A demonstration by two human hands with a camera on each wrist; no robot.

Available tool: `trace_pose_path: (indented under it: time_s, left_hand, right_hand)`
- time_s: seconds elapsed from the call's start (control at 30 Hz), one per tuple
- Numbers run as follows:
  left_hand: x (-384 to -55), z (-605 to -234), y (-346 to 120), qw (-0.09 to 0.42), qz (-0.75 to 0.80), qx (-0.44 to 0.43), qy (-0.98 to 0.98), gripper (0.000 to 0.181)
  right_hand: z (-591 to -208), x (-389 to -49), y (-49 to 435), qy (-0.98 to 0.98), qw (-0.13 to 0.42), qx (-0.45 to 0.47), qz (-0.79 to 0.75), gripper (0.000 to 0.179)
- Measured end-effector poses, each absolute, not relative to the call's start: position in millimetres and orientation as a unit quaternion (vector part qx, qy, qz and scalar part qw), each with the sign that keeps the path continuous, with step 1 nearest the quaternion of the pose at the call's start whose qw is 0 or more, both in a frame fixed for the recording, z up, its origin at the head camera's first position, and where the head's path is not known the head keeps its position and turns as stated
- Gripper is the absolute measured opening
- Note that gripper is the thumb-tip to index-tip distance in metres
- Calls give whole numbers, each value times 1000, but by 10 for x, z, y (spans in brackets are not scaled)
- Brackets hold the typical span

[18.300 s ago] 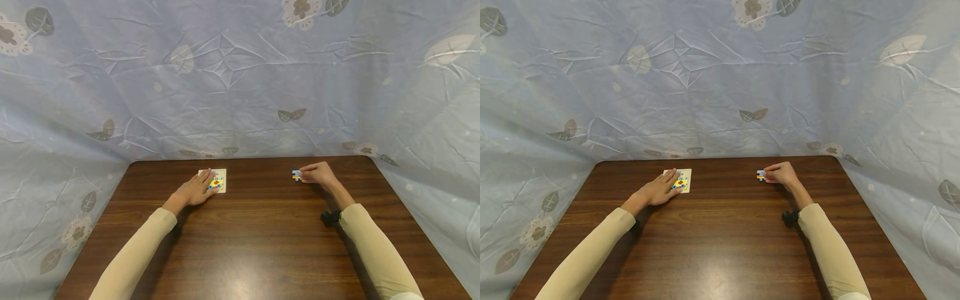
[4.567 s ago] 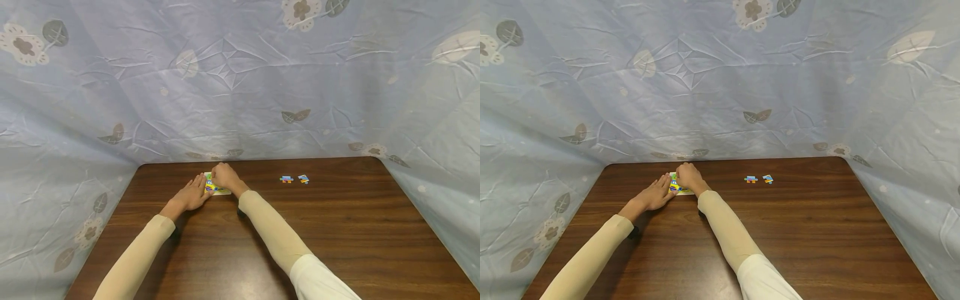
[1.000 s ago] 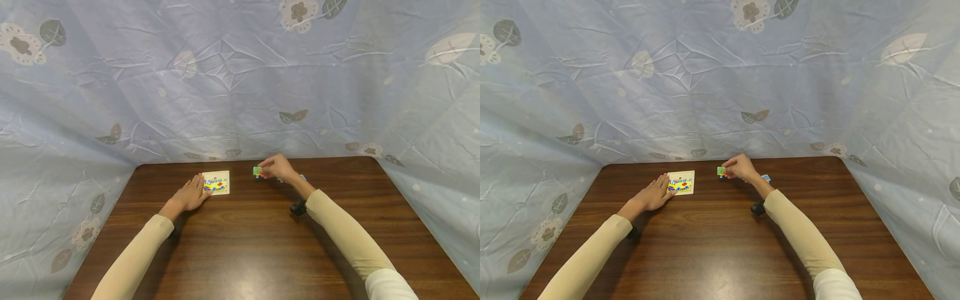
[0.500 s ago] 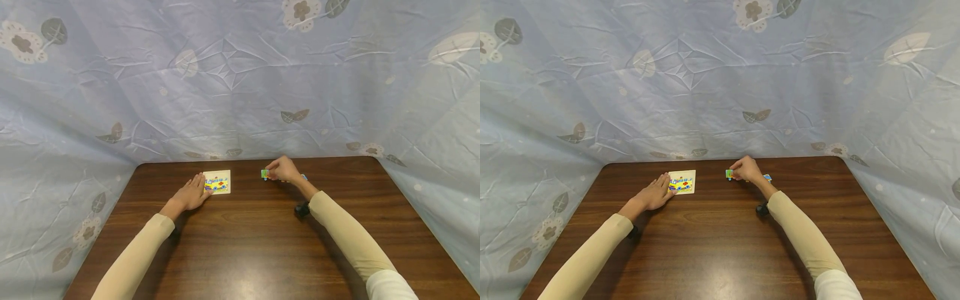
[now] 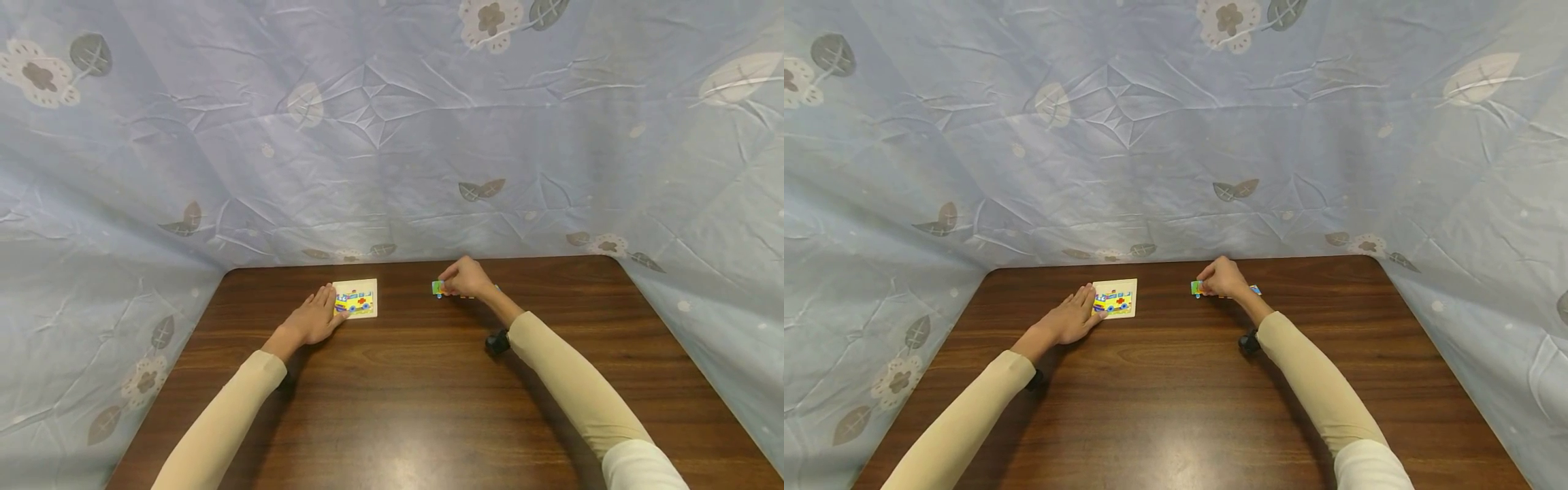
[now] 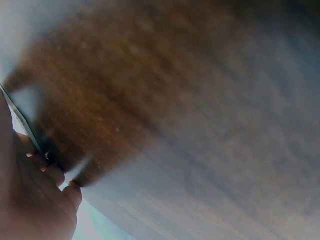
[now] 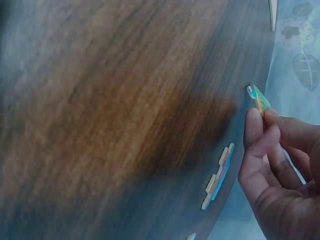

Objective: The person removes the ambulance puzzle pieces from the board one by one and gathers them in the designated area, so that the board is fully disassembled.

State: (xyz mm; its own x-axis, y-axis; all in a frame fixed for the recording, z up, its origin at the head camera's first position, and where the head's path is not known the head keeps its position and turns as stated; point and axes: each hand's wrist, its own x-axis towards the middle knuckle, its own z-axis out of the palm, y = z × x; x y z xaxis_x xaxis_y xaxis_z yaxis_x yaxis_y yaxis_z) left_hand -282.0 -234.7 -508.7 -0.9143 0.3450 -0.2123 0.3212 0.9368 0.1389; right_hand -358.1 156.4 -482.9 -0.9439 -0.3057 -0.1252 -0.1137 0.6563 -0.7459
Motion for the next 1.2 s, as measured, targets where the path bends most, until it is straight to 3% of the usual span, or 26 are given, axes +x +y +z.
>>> trace_pose_path:
  time_s: [1.2]
  left_hand:
    - [-2815,-5093,-2371,120,46,169,977,84]
  right_hand:
    - [-4787,-3598,1508,930,155,-127,-307,21]
